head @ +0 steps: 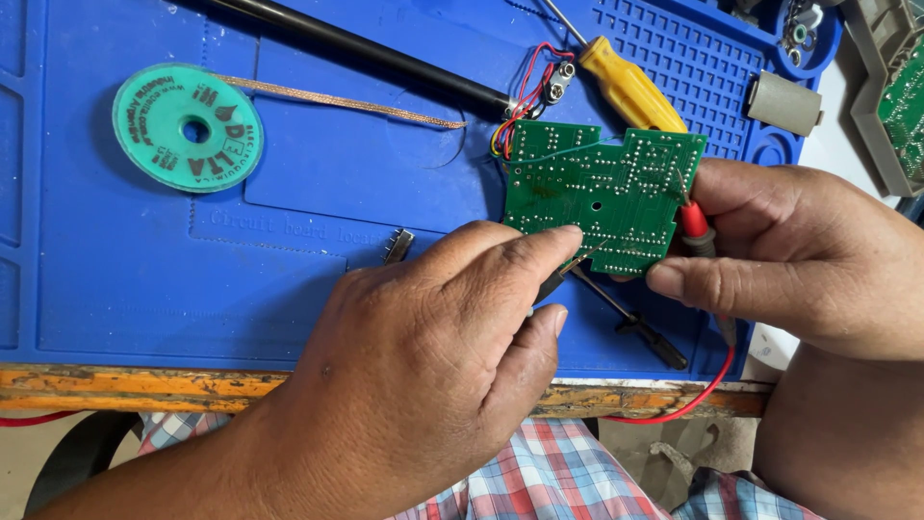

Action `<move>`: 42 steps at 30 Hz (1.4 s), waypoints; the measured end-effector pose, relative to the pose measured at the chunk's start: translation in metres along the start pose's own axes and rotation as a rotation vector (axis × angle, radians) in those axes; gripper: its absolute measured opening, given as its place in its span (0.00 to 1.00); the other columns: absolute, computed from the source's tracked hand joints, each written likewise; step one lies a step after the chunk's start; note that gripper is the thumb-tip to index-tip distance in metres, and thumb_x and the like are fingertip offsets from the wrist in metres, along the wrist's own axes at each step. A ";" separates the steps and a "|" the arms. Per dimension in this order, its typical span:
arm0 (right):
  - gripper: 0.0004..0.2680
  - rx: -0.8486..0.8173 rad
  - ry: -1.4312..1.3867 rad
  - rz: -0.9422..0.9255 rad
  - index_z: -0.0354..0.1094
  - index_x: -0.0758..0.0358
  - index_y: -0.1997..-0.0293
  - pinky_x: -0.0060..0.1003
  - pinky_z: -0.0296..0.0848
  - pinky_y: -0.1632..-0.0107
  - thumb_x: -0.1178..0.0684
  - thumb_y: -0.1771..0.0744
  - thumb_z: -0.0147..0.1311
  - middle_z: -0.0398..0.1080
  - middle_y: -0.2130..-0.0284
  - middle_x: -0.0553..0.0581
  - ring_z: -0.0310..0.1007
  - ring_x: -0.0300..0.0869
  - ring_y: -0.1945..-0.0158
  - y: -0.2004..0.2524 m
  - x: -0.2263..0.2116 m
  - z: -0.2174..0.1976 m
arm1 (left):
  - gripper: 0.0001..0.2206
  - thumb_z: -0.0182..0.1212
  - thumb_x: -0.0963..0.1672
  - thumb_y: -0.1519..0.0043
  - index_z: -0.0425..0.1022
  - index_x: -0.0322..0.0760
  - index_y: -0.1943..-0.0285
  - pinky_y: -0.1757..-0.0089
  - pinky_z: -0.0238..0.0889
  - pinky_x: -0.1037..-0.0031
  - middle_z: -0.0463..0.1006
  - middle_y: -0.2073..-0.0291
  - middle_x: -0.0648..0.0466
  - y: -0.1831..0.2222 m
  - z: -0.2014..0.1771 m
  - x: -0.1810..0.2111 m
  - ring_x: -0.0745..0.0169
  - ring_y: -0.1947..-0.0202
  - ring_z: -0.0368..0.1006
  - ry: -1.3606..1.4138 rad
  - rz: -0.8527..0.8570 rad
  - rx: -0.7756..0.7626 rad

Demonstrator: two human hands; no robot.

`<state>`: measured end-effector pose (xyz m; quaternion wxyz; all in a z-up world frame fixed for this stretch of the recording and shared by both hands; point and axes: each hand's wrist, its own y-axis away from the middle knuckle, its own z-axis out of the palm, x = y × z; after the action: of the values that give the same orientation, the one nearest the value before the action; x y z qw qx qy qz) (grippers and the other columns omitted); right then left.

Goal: Using a digital multimeter to test various points and components on a printed circuit board (PCB) for diagnostic purposes.

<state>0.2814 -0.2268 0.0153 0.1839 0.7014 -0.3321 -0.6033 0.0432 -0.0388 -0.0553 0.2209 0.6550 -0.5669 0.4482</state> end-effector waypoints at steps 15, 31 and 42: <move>0.25 -0.003 0.045 -0.090 0.74 0.67 0.20 0.36 0.89 0.43 0.60 0.32 0.64 0.89 0.41 0.57 0.87 0.40 0.40 0.003 -0.002 0.006 | 0.19 0.69 0.44 0.28 0.81 0.37 0.27 0.71 0.75 0.53 0.87 0.45 0.52 0.000 -0.002 0.000 0.49 0.61 0.86 0.021 0.043 0.007; 0.16 0.164 -0.052 -0.304 0.82 0.69 0.40 0.32 0.89 0.51 0.56 0.34 0.71 0.84 0.61 0.52 0.84 0.37 0.57 0.012 0.007 0.053 | 0.16 0.69 0.44 0.25 0.81 0.38 0.29 0.58 0.84 0.63 0.88 0.45 0.52 0.007 -0.018 0.006 0.56 0.56 0.89 0.168 0.059 0.015; 0.20 0.251 0.461 -0.424 0.82 0.41 0.31 0.27 0.85 0.49 0.39 0.33 0.69 0.93 0.57 0.29 0.95 0.25 0.54 0.001 0.011 0.074 | 0.20 0.79 0.51 0.34 0.85 0.33 0.41 0.47 0.83 0.65 0.91 0.50 0.47 0.016 -0.045 0.027 0.53 0.50 0.91 0.002 -0.082 0.091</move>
<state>0.2104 -0.2239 -0.0070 0.0368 0.8901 -0.2001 -0.4079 0.0121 -0.0213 -0.0133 0.2095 0.6865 -0.5185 0.4647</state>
